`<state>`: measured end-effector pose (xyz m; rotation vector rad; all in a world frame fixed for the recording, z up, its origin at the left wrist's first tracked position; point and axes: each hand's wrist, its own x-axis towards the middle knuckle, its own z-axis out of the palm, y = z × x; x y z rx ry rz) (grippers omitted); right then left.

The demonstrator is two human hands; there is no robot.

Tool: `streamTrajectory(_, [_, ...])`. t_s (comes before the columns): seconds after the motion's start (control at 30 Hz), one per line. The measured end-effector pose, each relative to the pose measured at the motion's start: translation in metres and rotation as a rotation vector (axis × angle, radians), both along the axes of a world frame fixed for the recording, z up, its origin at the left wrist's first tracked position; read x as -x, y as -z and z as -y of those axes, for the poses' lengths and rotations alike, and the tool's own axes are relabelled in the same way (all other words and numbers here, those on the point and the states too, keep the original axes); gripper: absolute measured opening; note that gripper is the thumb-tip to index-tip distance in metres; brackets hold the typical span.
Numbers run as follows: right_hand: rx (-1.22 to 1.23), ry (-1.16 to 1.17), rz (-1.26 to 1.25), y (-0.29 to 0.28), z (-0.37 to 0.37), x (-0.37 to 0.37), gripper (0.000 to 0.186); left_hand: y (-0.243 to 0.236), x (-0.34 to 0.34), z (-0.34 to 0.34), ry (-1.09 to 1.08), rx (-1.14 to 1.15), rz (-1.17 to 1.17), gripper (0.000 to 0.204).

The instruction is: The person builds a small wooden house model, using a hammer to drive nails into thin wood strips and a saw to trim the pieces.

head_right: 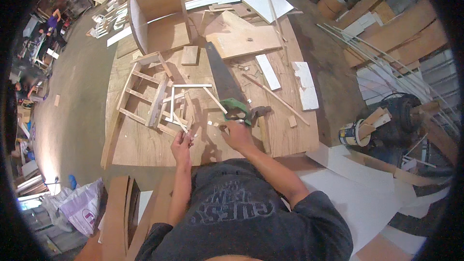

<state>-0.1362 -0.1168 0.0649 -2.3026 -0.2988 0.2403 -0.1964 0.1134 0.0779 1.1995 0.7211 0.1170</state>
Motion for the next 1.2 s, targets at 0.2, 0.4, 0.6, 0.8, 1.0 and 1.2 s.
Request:
streamTrajectory(0.2, [-0.093, 0.240, -0.086, -0.013, 0.021, 0.010, 0.039, 0.006, -0.015, -0.002, 0.080, -0.046, 0.000, 0.031])
streamTrajectory(0.4, [-0.059, 0.270, -0.217, 0.001, 0.040, 0.028, 0.034, 0.006, -0.022, 0.022, 0.151, -0.059, 0.007, 0.031])
streamTrajectory(0.6, [0.109, 0.195, -0.194, -0.015, 0.026, 0.028, 0.029, 0.017, -0.014, 0.030, 0.210, -0.013, -0.024, 0.033])
streamTrajectory(0.8, [0.032, 0.236, -0.164, -0.007, 0.045, 0.031, 0.030, 0.009, -0.020, 0.041, 0.260, -0.070, -0.011, 0.036])
streamTrajectory(1.0, [-0.075, 0.291, -0.148, -0.017, 0.070, 0.036, 0.022, 0.011, -0.028, 0.053, 0.285, -0.064, -0.017, 0.033])
streamTrajectory(1.2, [-0.148, 0.464, -0.052, -0.031, 0.108, 0.029, 0.023, 0.015, -0.047, 0.080, 0.307, -0.074, 0.024, 0.034])
